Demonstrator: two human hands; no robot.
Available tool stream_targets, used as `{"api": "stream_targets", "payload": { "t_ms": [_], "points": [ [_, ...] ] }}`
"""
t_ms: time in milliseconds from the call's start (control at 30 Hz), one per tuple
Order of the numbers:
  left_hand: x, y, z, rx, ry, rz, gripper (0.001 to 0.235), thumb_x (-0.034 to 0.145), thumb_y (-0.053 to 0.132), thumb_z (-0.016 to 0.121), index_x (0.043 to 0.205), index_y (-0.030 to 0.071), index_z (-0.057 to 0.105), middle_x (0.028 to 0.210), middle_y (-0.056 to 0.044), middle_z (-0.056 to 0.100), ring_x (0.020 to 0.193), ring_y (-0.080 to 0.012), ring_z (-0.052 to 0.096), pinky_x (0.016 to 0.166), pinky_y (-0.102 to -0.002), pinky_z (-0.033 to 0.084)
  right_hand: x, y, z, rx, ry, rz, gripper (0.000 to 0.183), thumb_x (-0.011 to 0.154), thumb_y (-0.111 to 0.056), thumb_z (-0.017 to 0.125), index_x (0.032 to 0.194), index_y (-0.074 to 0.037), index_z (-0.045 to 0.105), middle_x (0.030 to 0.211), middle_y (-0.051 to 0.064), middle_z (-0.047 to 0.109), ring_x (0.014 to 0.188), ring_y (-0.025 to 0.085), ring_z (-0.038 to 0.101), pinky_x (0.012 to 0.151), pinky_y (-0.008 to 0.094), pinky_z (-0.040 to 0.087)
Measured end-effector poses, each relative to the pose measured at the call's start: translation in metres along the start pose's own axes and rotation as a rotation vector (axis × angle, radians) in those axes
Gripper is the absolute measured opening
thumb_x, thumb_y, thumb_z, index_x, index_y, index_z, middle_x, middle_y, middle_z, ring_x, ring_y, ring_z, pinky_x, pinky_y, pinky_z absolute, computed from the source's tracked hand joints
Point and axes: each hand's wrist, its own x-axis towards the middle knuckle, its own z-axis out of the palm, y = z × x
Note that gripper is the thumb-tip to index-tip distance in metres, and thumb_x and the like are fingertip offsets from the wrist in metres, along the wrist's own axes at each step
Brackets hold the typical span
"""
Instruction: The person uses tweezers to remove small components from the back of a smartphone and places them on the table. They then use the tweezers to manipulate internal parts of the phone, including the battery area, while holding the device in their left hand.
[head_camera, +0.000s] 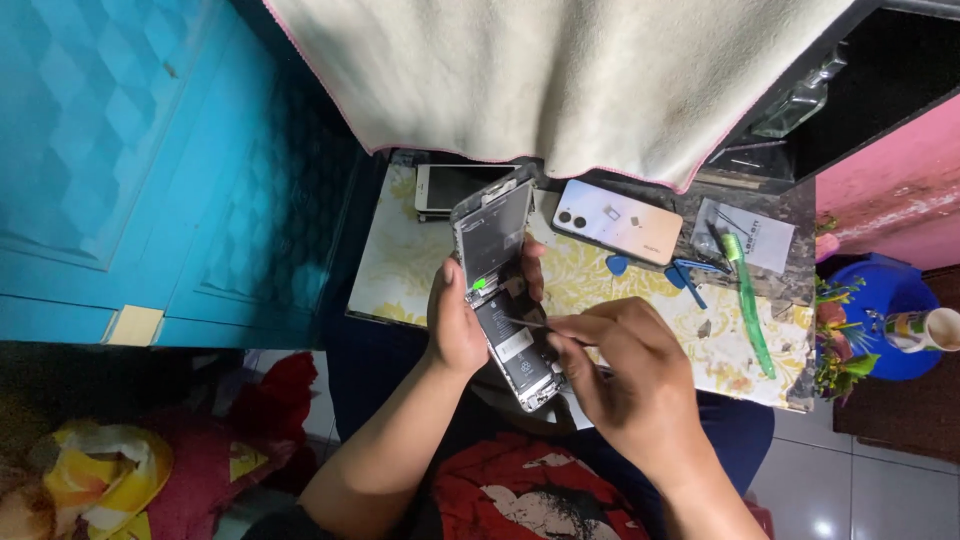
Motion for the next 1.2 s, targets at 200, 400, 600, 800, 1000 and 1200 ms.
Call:
{"api": "stream_targets", "payload": {
  "t_ms": [200,400,600,800,1000,1200],
  "points": [
    [-0.004,0.007,0.007,0.044,-0.010,0.005,0.072,0.106,0.057,0.045,0.131,-0.009,0.060,0.113,-0.017,0.070,0.093,-0.0233,0.067,0.084,-0.037,0.057,0.006,-0.004,0.002,-0.009,-0.040,-0.066,0.023,0.097,0.001,0.067,0.120,-0.001,0.066,0.101,0.014,0.067,0.094,0.029,0.065,0.086,0.039,0.054],
    [-0.007,0.004,0.005,-0.028,0.024,-0.020,0.068,0.106,0.054,0.047,0.134,-0.007,0.058,0.121,-0.017,0.069,0.099,-0.0239,0.068,0.089,-0.036,0.057,0.012,0.000,0.002,-0.227,0.006,-0.239,0.015,0.098,-0.007,0.075,0.112,-0.006,0.071,0.095,0.006,0.065,0.086,0.024,0.066,0.079,0.038,0.049],
    [-0.006,0.005,0.004,0.031,-0.014,0.009,0.064,0.109,0.050,0.042,0.134,-0.007,0.057,0.122,-0.017,0.068,0.101,-0.0232,0.068,0.092,-0.036,0.056,0.009,0.008,0.003,-0.294,0.009,-0.219,0.015,0.100,-0.012,0.074,0.115,-0.013,0.072,0.093,0.002,0.061,0.085,0.025,0.059,0.075,0.039,0.040],
    [-0.004,0.009,0.008,0.025,-0.047,0.004,0.063,0.110,0.051,0.041,0.134,-0.005,0.056,0.122,-0.017,0.067,0.102,-0.0236,0.066,0.092,-0.036,0.055,0.009,0.014,0.003,-0.304,-0.008,-0.205,0.020,0.099,-0.013,0.077,0.117,-0.017,0.072,0.094,0.002,0.061,0.084,0.026,0.056,0.074,0.040,0.038],
    [-0.004,0.009,0.004,-0.035,-0.094,-0.030,0.063,0.110,0.050,0.043,0.138,-0.005,0.054,0.125,-0.018,0.066,0.107,-0.0241,0.065,0.097,-0.037,0.053,0.014,0.012,0.003,-0.303,-0.016,-0.219,0.019,0.100,-0.011,0.077,0.118,-0.015,0.073,0.093,0.004,0.058,0.083,0.027,0.054,0.072,0.040,0.037],
    [-0.007,0.008,-0.001,-0.022,-0.058,-0.042,0.065,0.110,0.049,0.041,0.138,-0.008,0.053,0.125,-0.021,0.066,0.108,-0.0257,0.066,0.099,-0.037,0.054,0.014,0.013,0.006,-0.306,-0.028,-0.236,0.018,0.100,-0.016,0.075,0.118,-0.014,0.074,0.095,0.004,0.059,0.086,0.027,0.056,0.074,0.040,0.039]
  ]
}}
